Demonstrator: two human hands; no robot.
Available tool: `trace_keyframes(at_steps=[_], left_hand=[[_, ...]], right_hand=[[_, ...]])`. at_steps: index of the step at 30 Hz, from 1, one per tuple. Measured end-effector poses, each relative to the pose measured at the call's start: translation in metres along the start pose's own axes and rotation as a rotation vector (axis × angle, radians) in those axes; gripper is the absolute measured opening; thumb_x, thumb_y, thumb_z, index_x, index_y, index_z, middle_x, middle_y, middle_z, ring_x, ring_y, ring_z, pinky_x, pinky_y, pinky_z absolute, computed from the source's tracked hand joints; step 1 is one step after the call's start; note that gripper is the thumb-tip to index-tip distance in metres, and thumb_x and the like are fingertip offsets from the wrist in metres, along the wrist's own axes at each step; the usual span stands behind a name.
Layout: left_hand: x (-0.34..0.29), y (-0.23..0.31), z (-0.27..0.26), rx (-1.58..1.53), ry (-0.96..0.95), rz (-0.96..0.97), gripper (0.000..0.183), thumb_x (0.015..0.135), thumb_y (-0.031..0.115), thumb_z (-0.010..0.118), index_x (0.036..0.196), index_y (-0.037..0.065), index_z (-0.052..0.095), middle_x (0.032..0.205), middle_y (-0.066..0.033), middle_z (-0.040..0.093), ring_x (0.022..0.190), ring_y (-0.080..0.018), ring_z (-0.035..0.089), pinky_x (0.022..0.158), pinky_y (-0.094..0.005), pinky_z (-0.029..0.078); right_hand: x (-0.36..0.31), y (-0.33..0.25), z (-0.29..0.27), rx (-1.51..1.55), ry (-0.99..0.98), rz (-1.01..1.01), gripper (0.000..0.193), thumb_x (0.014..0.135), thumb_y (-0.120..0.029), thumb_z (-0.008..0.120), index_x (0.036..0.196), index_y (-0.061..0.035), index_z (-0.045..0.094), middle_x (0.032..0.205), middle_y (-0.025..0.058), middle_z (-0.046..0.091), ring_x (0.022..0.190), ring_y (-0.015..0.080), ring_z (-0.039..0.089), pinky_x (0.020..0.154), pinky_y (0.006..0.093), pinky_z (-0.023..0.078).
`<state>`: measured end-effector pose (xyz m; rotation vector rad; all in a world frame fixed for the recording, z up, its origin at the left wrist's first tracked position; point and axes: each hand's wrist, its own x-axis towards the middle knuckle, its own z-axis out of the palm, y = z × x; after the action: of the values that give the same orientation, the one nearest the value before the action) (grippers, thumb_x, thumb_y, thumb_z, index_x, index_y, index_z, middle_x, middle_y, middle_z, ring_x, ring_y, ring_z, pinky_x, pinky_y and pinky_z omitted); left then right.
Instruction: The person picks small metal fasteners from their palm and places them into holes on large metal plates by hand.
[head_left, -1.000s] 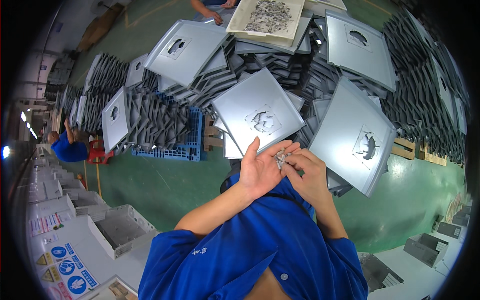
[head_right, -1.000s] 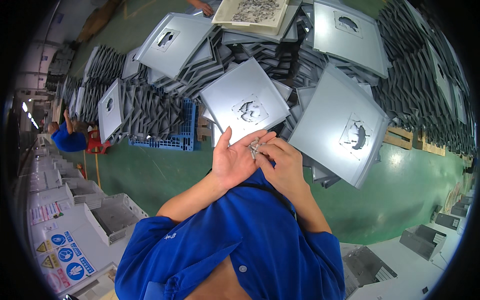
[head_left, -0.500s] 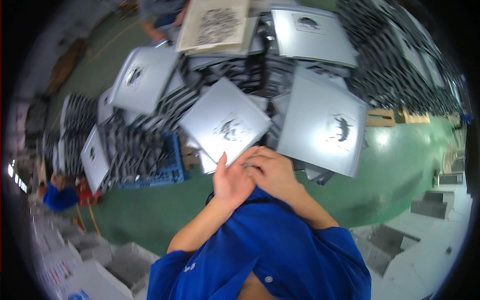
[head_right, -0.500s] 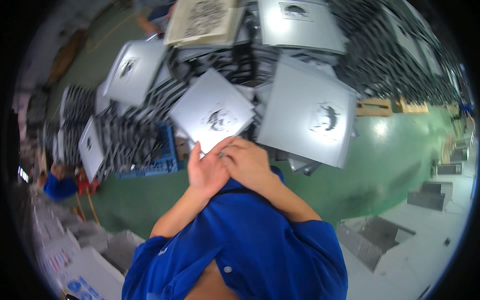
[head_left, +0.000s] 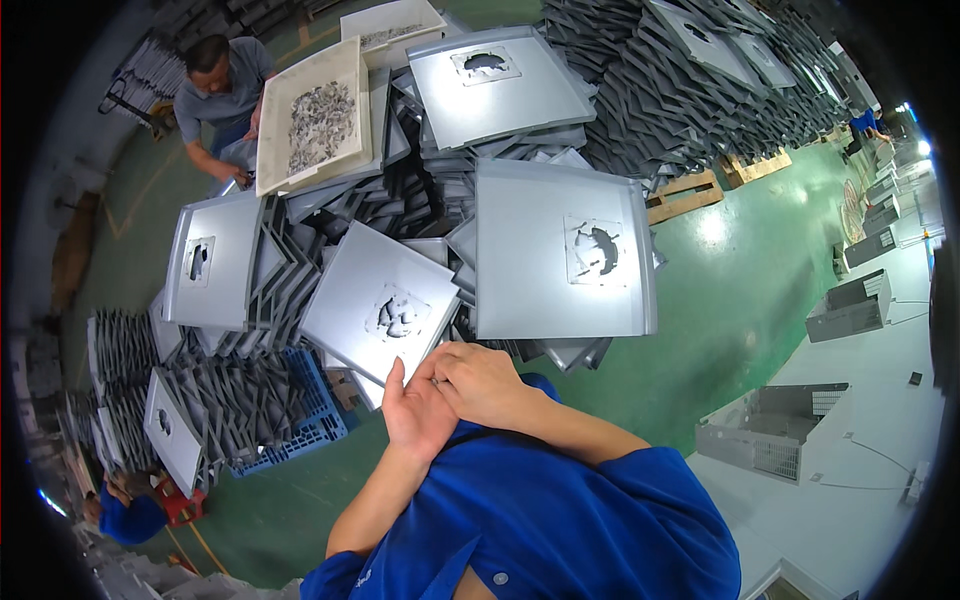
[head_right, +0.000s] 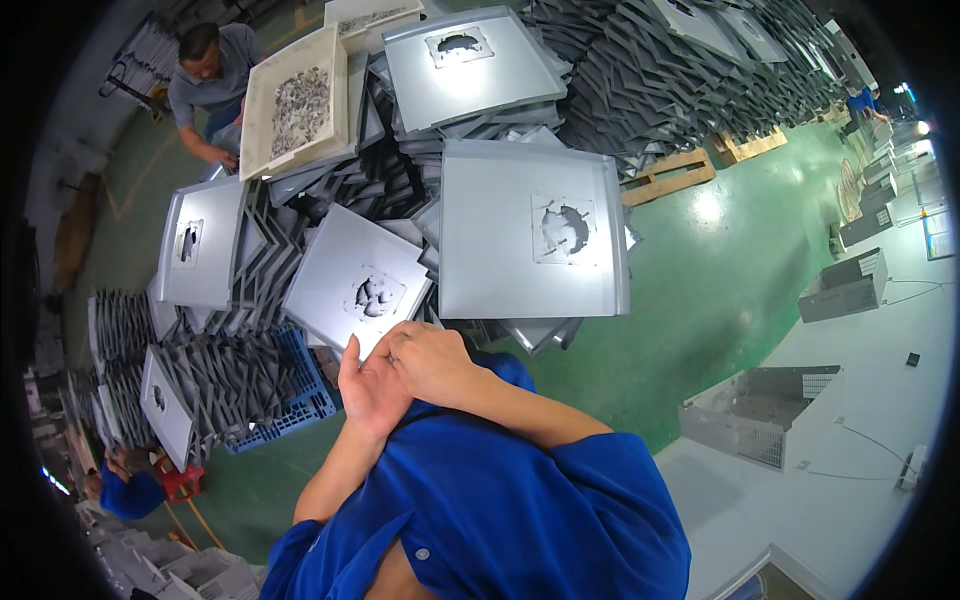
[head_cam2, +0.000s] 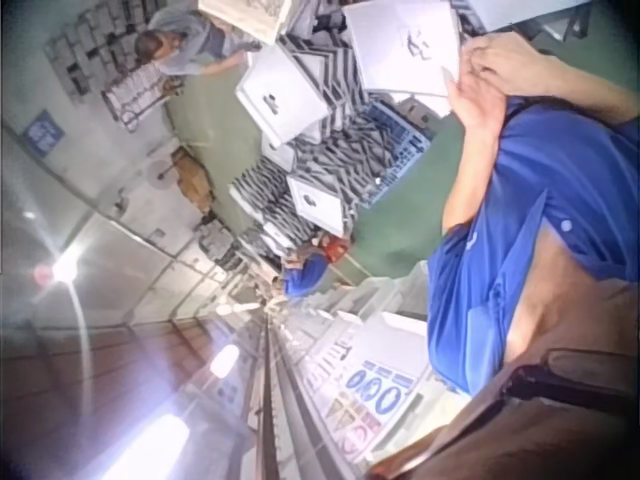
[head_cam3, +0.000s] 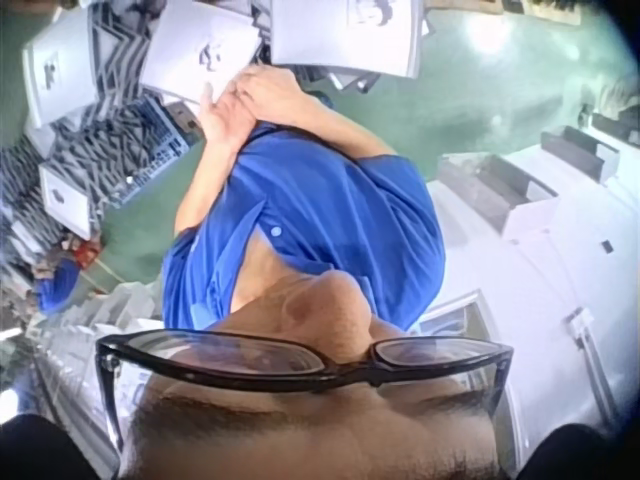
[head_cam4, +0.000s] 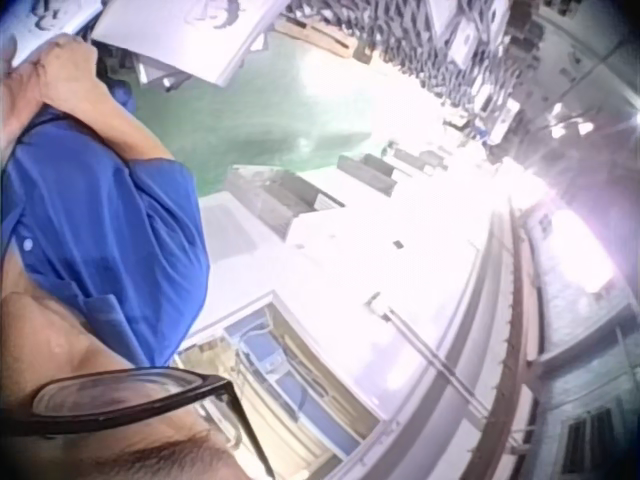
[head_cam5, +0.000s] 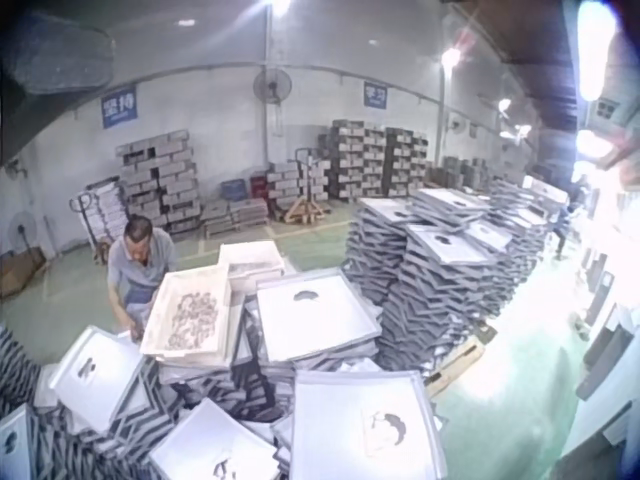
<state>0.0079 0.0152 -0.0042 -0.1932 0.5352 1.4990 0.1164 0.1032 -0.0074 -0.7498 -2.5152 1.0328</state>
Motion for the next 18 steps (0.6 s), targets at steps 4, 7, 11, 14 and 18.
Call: trace_keyframes(at_steps=[4, 7, 11, 14, 18], left_hand=[[0.003, -0.001, 0.002, -0.012, 0.027, -0.024, 0.068, 0.095, 0.053, 0.037, 0.135, -0.001, 0.044, 0.138, -0.0131, 0.045, 0.13, -0.0271, 0.039, 0.111, -0.0424, 0.028], [0.002, 0.0, 0.007, -0.026, 0.073, -0.015, 0.065, 0.095, 0.05, 0.038, 0.134, -0.001, 0.044, 0.136, -0.0147, 0.047, 0.128, -0.028, 0.043, 0.109, -0.0426, 0.032], [0.005, 0.0, -0.008, -0.048, 0.157, 0.024, 0.049, 0.098, 0.041, 0.039, 0.122, 0.001, 0.053, 0.122, -0.0125, 0.057, 0.116, -0.0248, 0.053, 0.1, -0.04, 0.042], [0.013, 0.0, -0.036, -0.156, 0.084, 0.041, 0.037, 0.098, 0.034, 0.043, 0.111, 0.002, 0.055, 0.114, -0.0119, 0.06, 0.109, -0.0255, 0.057, 0.097, -0.0392, 0.045], [0.018, -0.005, -0.055, -0.226, 0.079, 0.049, 0.028, 0.098, 0.028, 0.043, 0.102, 0.003, 0.055, 0.102, -0.0109, 0.061, 0.099, -0.0241, 0.06, 0.088, -0.0383, 0.05]], right_hand=[[-0.002, -0.001, -0.004, -0.039, 0.022, -0.007, 0.01, 0.079, -0.014, 0.059, 0.081, -0.0035, 0.06, 0.09, 0.0088, 0.062, 0.086, 0.0261, 0.063, 0.067, 0.0376, 0.052], [-0.004, -0.002, -0.001, -0.092, 0.0, -0.037, 0.012, 0.077, -0.013, 0.06, 0.083, -0.0029, 0.06, 0.089, 0.0105, 0.062, 0.086, 0.0273, 0.063, 0.065, 0.0361, 0.052], [-0.002, -0.004, 0.009, -0.162, 0.166, -0.181, 0.022, 0.069, -0.012, 0.061, 0.089, -0.0028, 0.062, 0.085, 0.0062, 0.061, 0.079, 0.024, 0.06, 0.06, 0.0317, 0.052], [0.002, -0.006, 0.014, -0.101, 0.234, -0.235, 0.02, 0.068, -0.01, 0.061, 0.087, -0.0042, 0.062, 0.086, 0.0062, 0.062, 0.08, 0.0244, 0.06, 0.062, 0.032, 0.052], [0.006, -0.015, 0.017, 0.104, 0.226, -0.311, 0.018, 0.069, -0.006, 0.061, 0.087, -0.0072, 0.063, 0.091, 0.0061, 0.063, 0.082, 0.0253, 0.062, 0.066, 0.0341, 0.052]])
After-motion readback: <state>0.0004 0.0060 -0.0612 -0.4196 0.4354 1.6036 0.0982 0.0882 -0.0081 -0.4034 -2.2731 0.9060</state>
